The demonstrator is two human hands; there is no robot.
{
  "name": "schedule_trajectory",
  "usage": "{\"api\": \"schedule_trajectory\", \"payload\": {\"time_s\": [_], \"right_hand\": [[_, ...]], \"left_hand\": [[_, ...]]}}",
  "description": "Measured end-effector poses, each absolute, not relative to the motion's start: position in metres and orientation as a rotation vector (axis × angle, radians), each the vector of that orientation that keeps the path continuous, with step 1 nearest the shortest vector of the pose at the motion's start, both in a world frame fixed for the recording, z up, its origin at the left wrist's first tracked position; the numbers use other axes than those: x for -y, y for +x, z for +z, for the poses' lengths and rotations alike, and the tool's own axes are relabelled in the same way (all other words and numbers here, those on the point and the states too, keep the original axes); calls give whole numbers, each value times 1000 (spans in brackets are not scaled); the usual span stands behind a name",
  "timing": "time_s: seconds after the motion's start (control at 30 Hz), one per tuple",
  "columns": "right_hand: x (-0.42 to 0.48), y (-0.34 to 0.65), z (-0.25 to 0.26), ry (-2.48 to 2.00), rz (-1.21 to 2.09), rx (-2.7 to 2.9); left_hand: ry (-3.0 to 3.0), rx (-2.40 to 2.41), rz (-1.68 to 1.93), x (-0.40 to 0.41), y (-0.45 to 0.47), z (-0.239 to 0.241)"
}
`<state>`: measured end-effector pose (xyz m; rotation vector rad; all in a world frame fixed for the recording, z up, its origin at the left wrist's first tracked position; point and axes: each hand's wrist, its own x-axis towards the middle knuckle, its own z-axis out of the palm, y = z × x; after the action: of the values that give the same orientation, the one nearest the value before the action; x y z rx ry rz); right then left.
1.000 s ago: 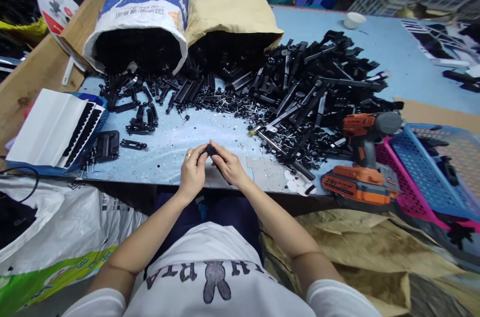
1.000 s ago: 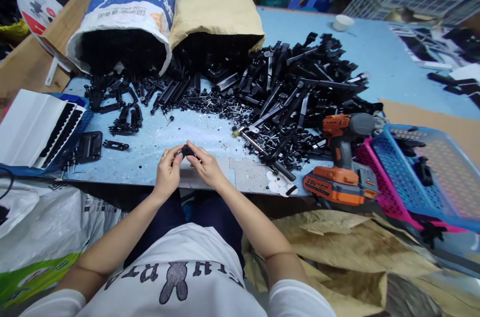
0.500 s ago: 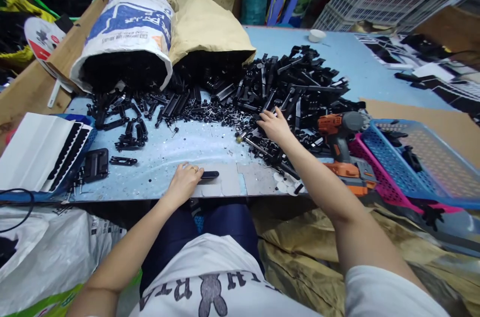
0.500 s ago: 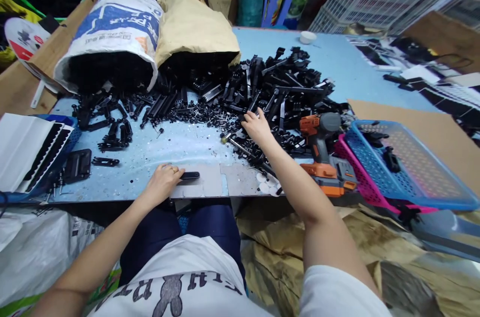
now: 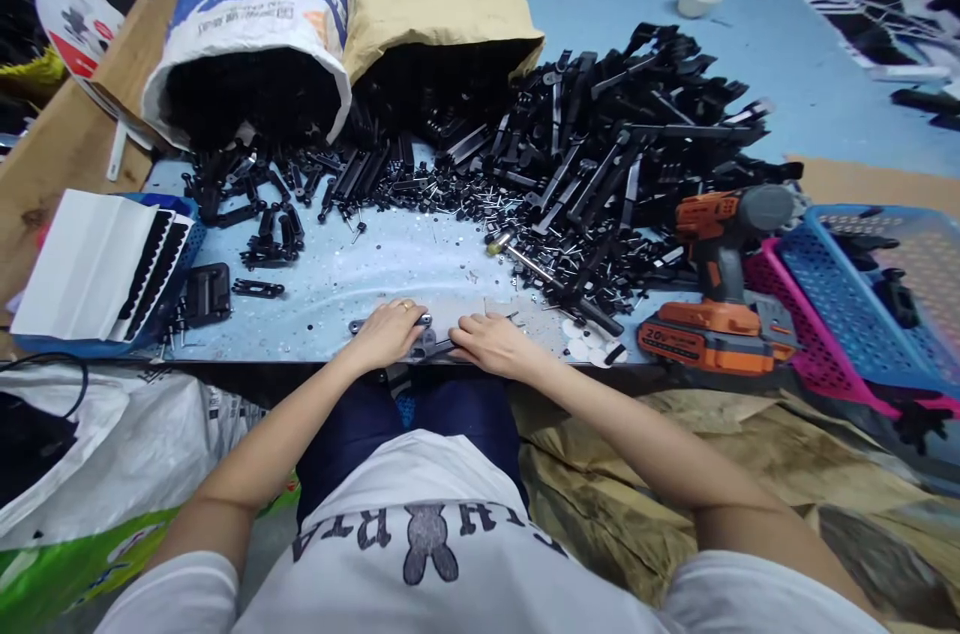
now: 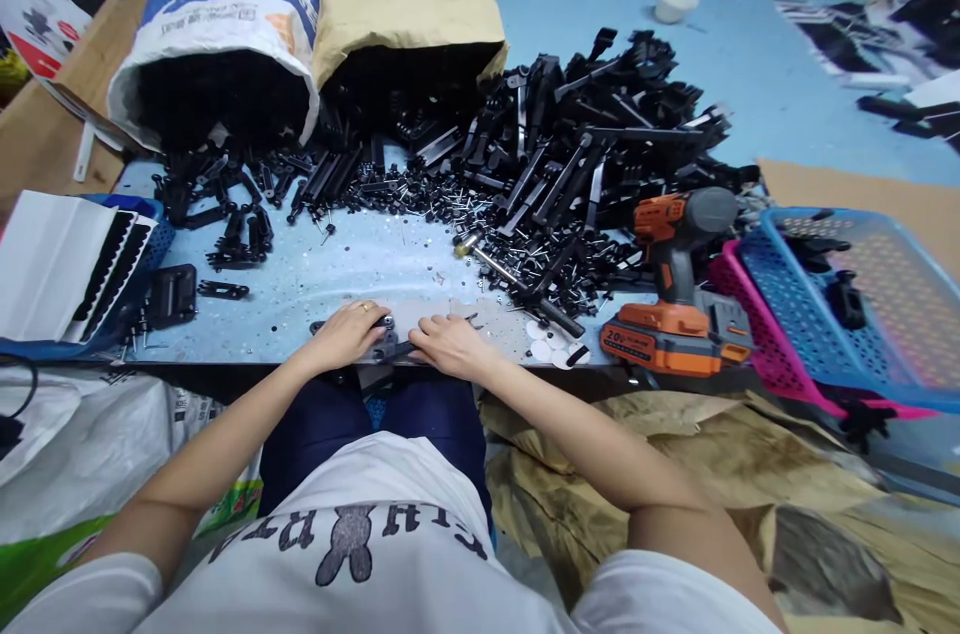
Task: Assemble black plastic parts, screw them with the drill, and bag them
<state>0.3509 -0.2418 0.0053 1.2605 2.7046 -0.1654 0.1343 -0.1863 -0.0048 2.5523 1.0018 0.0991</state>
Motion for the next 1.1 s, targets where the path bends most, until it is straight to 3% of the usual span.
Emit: {"api": "schedule_trajectory", "payload": {"time_s": [0.27,0.67,0.87,0.97,1.1], "right_hand": [[254,339,11,1508,6,-2671],[247,331,40,1410,228,-2772],[241,336,25,1501,180,-2744],[237,349,5,1559,70,-2732],[220,370,-10,1641,-21,-2733]], "left_hand": [[2558,-1019,274,192,127,-8],[2560,-1003,587,196,122,-18],[2505,-1093,455,199,130,-16],[2500,-1030,318,177,139,-14],[2275,-1517,633,101,141,-16]]}}
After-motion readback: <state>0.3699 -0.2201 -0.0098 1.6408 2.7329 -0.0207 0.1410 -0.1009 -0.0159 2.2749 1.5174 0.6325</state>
